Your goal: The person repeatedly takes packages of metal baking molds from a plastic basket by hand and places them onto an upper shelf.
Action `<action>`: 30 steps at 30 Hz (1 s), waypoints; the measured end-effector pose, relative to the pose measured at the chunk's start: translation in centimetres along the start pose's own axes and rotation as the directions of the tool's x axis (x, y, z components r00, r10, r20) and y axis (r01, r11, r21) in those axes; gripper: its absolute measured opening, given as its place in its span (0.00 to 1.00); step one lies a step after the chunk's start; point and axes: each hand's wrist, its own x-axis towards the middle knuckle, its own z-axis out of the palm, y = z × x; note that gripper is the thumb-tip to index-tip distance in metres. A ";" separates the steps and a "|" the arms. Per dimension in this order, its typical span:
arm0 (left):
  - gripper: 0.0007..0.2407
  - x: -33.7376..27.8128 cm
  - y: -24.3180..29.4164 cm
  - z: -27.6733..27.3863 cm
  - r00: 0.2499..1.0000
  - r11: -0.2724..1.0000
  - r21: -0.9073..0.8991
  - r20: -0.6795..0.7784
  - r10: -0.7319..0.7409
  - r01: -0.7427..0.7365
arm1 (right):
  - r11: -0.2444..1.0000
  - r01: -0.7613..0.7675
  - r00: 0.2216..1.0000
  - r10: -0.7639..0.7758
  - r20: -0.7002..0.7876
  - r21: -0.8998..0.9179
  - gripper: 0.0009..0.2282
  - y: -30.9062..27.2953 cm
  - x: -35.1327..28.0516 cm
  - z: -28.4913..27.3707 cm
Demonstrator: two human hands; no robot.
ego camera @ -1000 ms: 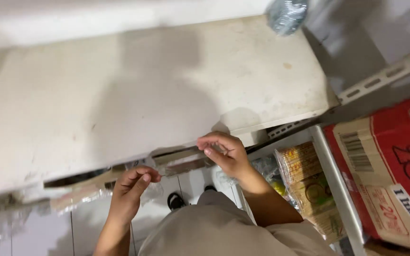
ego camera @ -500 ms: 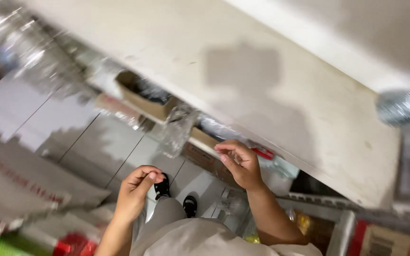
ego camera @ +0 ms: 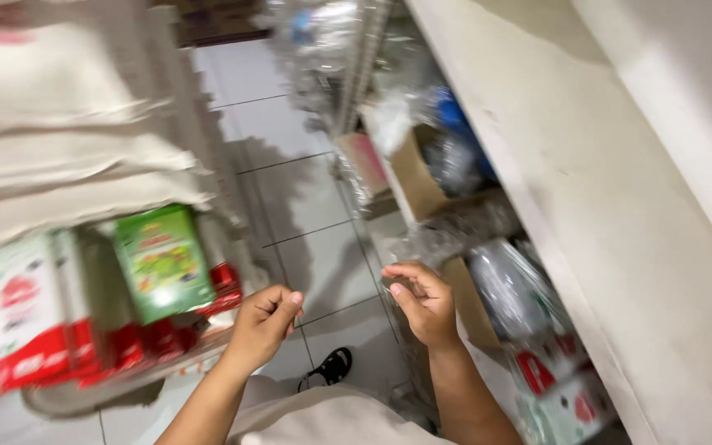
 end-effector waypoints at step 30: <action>0.11 -19.4 -1.7 -37.8 0.730 0.935 -0.048 -0.640 0.242 -0.352 | 0.968 -0.147 0.734 -0.030 0.678 0.202 0.10 5.6 4.9 45.3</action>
